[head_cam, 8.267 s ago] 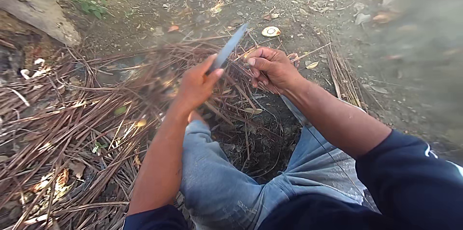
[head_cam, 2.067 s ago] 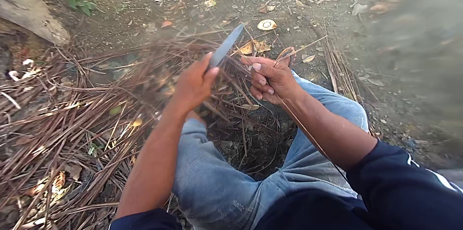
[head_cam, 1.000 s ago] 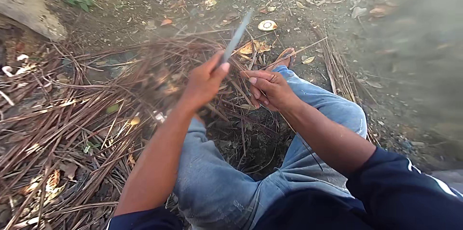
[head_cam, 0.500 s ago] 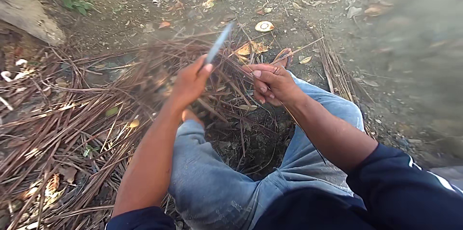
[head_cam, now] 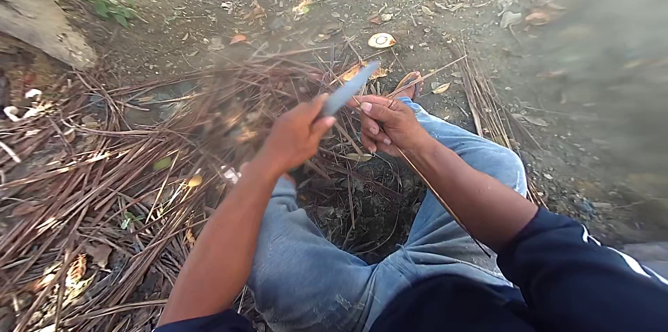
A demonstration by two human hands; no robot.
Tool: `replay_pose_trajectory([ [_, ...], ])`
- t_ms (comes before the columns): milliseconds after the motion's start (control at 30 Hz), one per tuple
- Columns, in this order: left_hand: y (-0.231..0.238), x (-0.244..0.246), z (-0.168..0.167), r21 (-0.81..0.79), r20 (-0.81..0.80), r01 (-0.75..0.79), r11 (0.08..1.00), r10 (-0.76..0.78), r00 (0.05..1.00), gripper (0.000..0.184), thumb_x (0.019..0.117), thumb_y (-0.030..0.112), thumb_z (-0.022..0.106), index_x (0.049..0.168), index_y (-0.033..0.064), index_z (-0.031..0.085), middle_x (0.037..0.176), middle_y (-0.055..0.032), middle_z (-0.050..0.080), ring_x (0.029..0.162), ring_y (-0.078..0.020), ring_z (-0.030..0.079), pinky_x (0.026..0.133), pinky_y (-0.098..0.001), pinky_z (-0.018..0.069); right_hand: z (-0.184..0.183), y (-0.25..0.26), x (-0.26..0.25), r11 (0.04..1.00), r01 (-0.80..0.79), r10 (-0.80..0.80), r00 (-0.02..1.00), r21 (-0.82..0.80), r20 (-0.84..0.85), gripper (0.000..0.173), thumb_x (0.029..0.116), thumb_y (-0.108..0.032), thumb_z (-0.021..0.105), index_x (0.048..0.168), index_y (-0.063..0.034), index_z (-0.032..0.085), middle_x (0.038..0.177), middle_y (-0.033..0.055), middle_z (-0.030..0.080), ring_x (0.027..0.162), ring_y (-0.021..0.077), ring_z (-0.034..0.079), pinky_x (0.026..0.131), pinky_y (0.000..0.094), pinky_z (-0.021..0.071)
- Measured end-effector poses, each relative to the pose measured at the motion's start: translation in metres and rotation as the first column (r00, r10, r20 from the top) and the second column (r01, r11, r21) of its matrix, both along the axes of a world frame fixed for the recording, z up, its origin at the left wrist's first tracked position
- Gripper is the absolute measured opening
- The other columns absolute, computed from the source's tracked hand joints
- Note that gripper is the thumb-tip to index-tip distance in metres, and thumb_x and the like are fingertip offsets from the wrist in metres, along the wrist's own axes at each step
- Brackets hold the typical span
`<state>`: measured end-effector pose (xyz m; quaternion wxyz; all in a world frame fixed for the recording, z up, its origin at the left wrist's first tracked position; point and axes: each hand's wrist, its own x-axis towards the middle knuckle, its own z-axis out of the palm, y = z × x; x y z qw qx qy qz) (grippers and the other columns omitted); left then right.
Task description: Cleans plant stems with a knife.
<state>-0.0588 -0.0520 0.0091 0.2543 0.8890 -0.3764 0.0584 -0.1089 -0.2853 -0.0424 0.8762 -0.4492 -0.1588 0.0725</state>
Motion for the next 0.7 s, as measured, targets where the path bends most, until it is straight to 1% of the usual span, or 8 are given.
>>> replay_pose_trajectory([
  [67,-0.004,-0.001,0.001,0.002,0.011,0.033,0.999,-0.033,0.999,0.050,0.1068,0.037,0.049,0.146,0.0063,0.056,0.112,-0.0155,0.069,0.090,-0.0280,0.069,0.080,-0.0501,0.0575,-0.001,0.001,0.000,1.000,0.001,-0.001,1.000,-0.005,0.006,0.026,0.1090,-0.021,0.043,0.107,-0.0063,0.064,0.055,0.0011,0.049,0.038,0.0060,0.046,0.041,0.0220,0.0486],
  [133,0.001,0.007,0.010,-0.066,-0.140,-0.113,0.991,0.103,0.985,0.049,0.1084,0.033,0.049,0.150,0.0062,0.050,0.113,-0.0183,0.070,0.091,-0.0280,0.069,0.083,-0.0508,0.0559,-0.003,0.002,-0.002,1.000,-0.001,0.001,1.000,-0.017,0.008,0.035,0.1092,-0.020,0.041,0.131,-0.0037,0.064,0.054,0.0000,0.048,0.037,0.0052,0.045,0.040,0.0218,0.0483],
  [200,0.001,0.007,0.020,-0.152,-0.369,-0.225,0.962,0.156,0.916,0.048,0.1093,0.033,0.048,0.153,0.0126,0.047,0.095,-0.0123,0.067,0.066,-0.0186,0.060,0.063,-0.0390,0.0533,-0.001,0.004,-0.002,0.999,-0.002,0.002,1.000,-0.050,0.004,0.037,0.1095,-0.020,0.040,0.134,-0.0032,0.062,0.055,-0.0015,0.048,0.038,0.0045,0.045,0.041,0.0219,0.0496],
  [267,-0.005,-0.002,0.023,-0.313,-0.576,-0.128,0.941,-0.081,0.813,0.049,0.1077,0.028,0.048,0.154,0.0134,0.044,0.081,-0.0046,0.060,0.052,-0.0102,0.053,0.047,-0.0256,0.0491,0.004,0.008,0.000,0.998,0.006,-0.006,1.000,-0.059,-0.004,0.034,0.1081,-0.016,0.042,0.129,-0.0004,0.065,0.055,-0.0021,0.051,0.039,0.0048,0.047,0.042,0.0226,0.0509],
  [400,-0.017,-0.007,0.019,-0.544,-0.736,-0.147,0.826,-0.386,0.557,0.044,0.1071,0.023,0.046,0.150,0.0112,0.046,0.081,-0.0013,0.060,0.050,-0.0053,0.050,0.044,-0.0171,0.0454,-0.002,0.015,-0.002,0.998,-0.026,0.027,1.000,-0.055,0.010,0.029,0.1085,-0.020,0.046,0.121,-0.0041,0.067,0.056,-0.0003,0.051,0.040,0.0051,0.048,0.043,0.0226,0.0519],
  [533,-0.004,0.007,0.023,-0.613,-0.689,-0.245,0.751,-0.356,0.631,0.043,0.1094,0.026,0.042,0.150,0.0114,0.046,0.074,0.0019,0.055,0.049,-0.0055,0.049,0.044,-0.0178,0.0467,-0.008,0.008,-0.008,0.990,-0.028,0.031,0.999,-0.135,0.021,0.034,0.1072,-0.015,0.043,0.130,0.0000,0.064,0.058,-0.0019,0.054,0.042,0.0062,0.051,0.047,0.0252,0.0548],
  [600,-0.002,0.008,0.021,-0.498,-0.623,-0.232,0.835,-0.158,0.766,0.043,0.1098,0.027,0.044,0.148,0.0099,0.050,0.077,0.0000,0.057,0.050,-0.0065,0.050,0.045,-0.0195,0.0473,-0.009,0.006,-0.010,0.988,-0.012,0.015,1.000,-0.154,0.021,0.036,0.1068,-0.012,0.043,0.136,-0.0011,0.061,0.058,-0.0026,0.053,0.044,0.0061,0.052,0.048,0.0251,0.0552],
  [700,-0.008,-0.002,0.011,-0.115,-0.256,-0.056,0.992,0.025,0.966,0.047,0.1064,0.031,0.054,0.146,0.0057,0.055,0.107,-0.0120,0.071,0.082,-0.0189,0.067,0.077,-0.0410,0.0572,-0.006,0.009,-0.007,0.991,0.046,-0.046,0.999,-0.126,0.005,0.034,0.1074,-0.012,0.042,0.134,-0.0033,0.062,0.058,-0.0015,0.052,0.042,0.0060,0.050,0.045,0.0237,0.0531],
])
